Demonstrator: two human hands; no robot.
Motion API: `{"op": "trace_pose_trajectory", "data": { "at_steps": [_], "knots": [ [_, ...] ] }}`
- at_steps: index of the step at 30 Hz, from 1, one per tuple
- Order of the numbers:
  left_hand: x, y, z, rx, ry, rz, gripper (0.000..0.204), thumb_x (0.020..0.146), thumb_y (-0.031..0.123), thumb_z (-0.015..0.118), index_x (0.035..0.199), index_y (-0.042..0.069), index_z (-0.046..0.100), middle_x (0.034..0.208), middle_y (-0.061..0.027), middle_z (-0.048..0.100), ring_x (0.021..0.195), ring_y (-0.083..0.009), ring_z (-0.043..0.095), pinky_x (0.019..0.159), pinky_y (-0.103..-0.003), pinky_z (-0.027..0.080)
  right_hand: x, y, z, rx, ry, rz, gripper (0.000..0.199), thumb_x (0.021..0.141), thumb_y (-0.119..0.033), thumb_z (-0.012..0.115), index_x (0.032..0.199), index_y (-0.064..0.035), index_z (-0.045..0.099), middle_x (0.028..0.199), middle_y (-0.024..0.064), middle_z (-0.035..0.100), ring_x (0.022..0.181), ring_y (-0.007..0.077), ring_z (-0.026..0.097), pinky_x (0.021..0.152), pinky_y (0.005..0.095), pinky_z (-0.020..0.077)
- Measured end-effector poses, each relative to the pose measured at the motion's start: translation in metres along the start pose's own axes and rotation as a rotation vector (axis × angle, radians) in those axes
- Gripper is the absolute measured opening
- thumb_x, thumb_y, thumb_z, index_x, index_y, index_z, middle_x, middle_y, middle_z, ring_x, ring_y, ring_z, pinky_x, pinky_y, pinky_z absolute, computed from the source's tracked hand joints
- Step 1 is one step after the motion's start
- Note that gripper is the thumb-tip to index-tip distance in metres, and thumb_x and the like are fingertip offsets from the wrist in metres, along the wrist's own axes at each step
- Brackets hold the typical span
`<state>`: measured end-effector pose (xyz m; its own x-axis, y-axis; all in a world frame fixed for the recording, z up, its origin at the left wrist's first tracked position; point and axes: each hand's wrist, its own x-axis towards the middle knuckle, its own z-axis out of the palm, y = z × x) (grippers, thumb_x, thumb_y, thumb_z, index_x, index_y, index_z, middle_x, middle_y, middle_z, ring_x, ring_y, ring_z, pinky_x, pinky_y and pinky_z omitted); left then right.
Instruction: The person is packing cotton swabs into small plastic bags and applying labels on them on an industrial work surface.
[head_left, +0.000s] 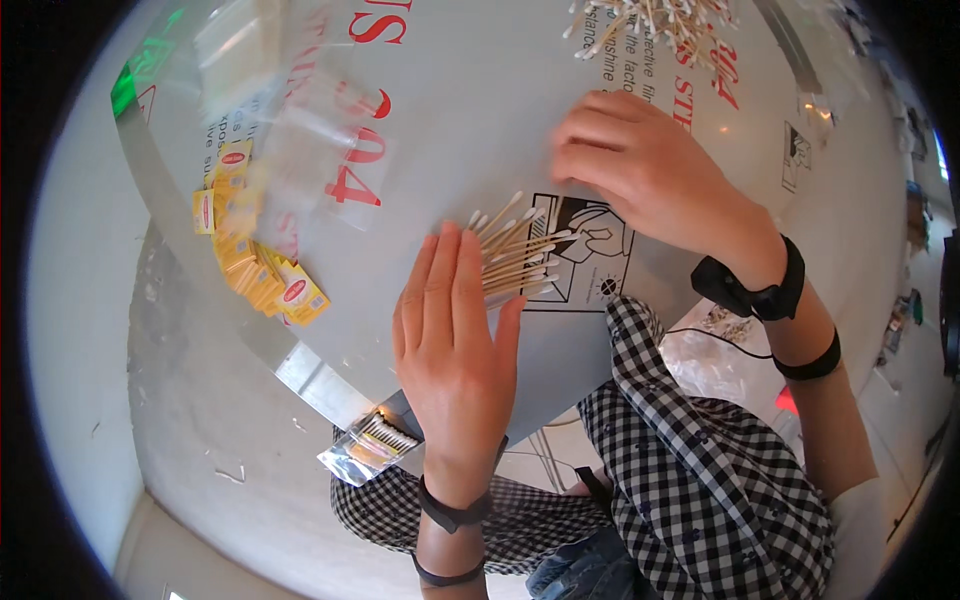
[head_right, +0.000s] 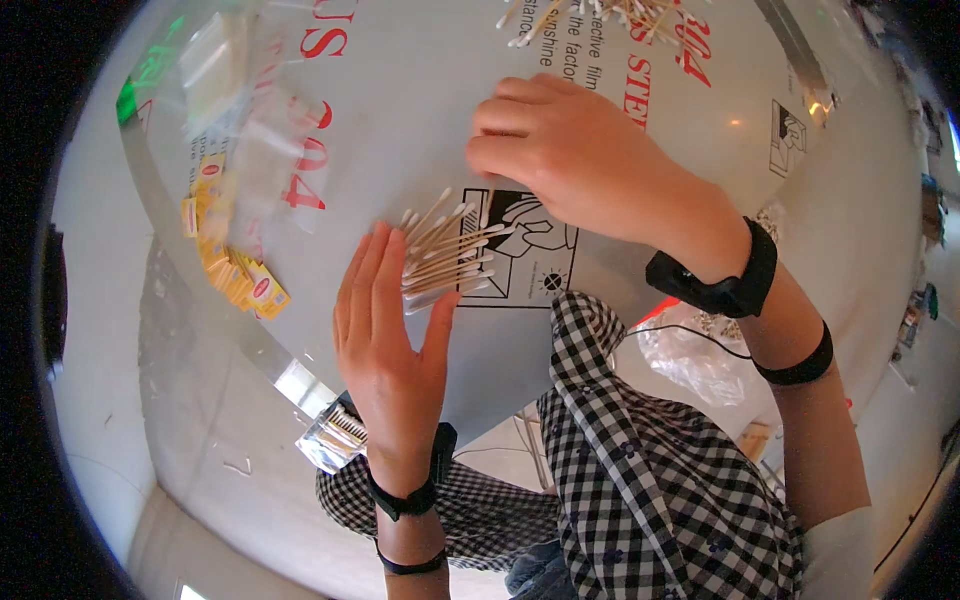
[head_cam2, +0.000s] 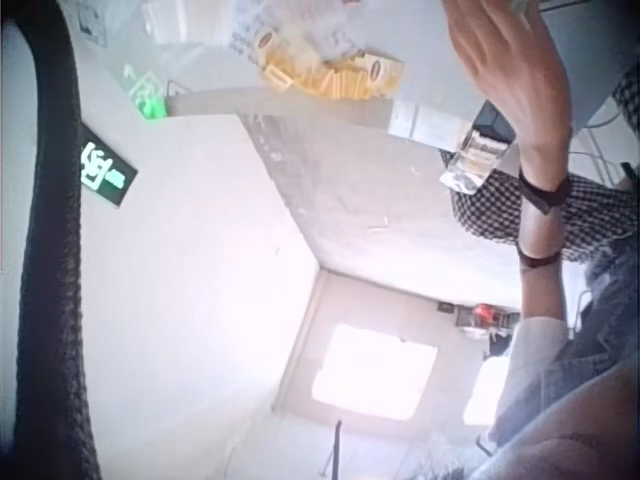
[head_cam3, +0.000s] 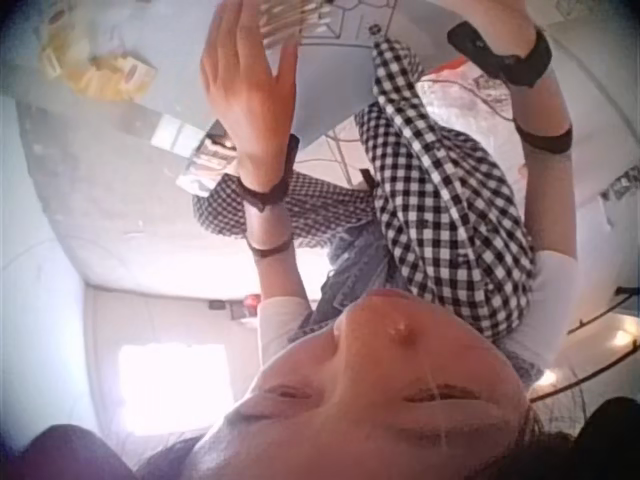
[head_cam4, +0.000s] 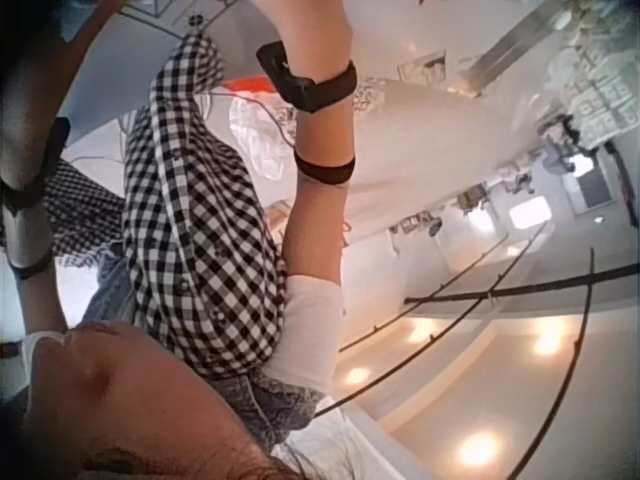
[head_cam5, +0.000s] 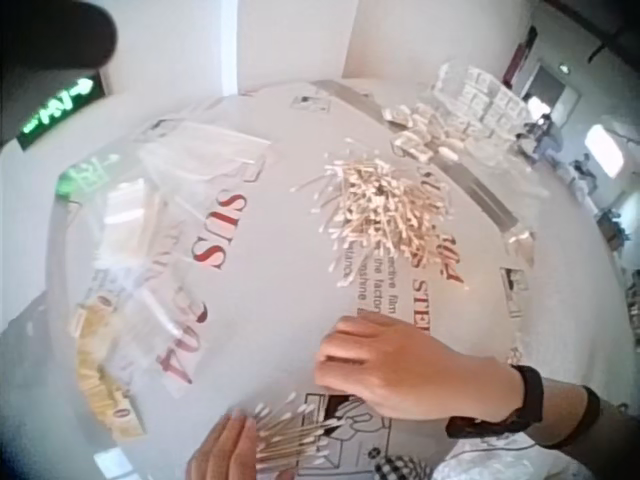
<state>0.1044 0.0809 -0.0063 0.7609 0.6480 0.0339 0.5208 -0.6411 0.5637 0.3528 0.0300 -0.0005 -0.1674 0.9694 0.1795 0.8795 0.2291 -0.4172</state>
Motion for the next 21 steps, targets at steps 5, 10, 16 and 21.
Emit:
{"op": "trace_pose_trajectory", "data": {
  "at_steps": [5, 10, 16, 21],
  "knots": [
    [-0.005, 0.015, 0.010, 0.277, -0.094, -0.007, 0.082, 0.086, 0.047, 0.068, 0.148, 0.000, 0.043, 0.157, -0.0174, 0.040, 0.149, -0.0328, 0.034, 0.120, -0.053, 0.024, -0.016, 0.007, -0.012, -0.062, -0.013, 0.083, 0.015, 0.076, -0.001, 0.066, 0.085, -0.0071, 0.055, 0.086, 0.0046, 0.057, 0.087, 0.0268, 0.058, 0.078, 0.0379, 0.0485],
    [-0.006, 0.026, 0.033, 0.347, -0.148, -0.023, 0.103, 0.083, 0.072, 0.053, 0.152, -0.003, 0.036, 0.161, -0.0181, 0.033, 0.152, -0.0322, 0.028, 0.123, -0.055, 0.013, -0.041, -0.010, -0.019, 0.010, -0.005, 0.254, 0.013, 0.080, 0.001, 0.065, 0.088, -0.0053, 0.057, 0.089, 0.0087, 0.058, 0.084, 0.0293, 0.057, 0.075, 0.0391, 0.0470],
    [0.004, 0.013, 0.028, 0.352, -0.117, 0.015, 0.105, 0.085, 0.075, 0.046, 0.152, -0.005, 0.034, 0.161, -0.0204, 0.033, 0.152, -0.0329, 0.028, 0.123, -0.053, 0.016, -0.045, -0.071, 0.012, 0.064, -0.126, 0.038, 0.019, 0.071, -0.012, 0.069, 0.087, -0.0059, 0.060, 0.089, 0.0060, 0.059, 0.082, 0.0242, 0.058, 0.072, 0.0361, 0.0468],
    [0.016, 0.000, 0.021, 0.445, -0.130, 0.053, 0.104, 0.086, 0.074, 0.045, 0.152, -0.006, 0.033, 0.160, -0.0228, 0.032, 0.151, -0.0340, 0.029, 0.122, -0.053, 0.021, -0.029, -0.069, 0.036, 0.012, 0.011, 0.001, 0.021, 0.068, -0.016, 0.070, 0.084, -0.0062, 0.063, 0.087, 0.0034, 0.059, 0.081, 0.0217, 0.057, 0.070, 0.0333, 0.0458]
  ]
}}
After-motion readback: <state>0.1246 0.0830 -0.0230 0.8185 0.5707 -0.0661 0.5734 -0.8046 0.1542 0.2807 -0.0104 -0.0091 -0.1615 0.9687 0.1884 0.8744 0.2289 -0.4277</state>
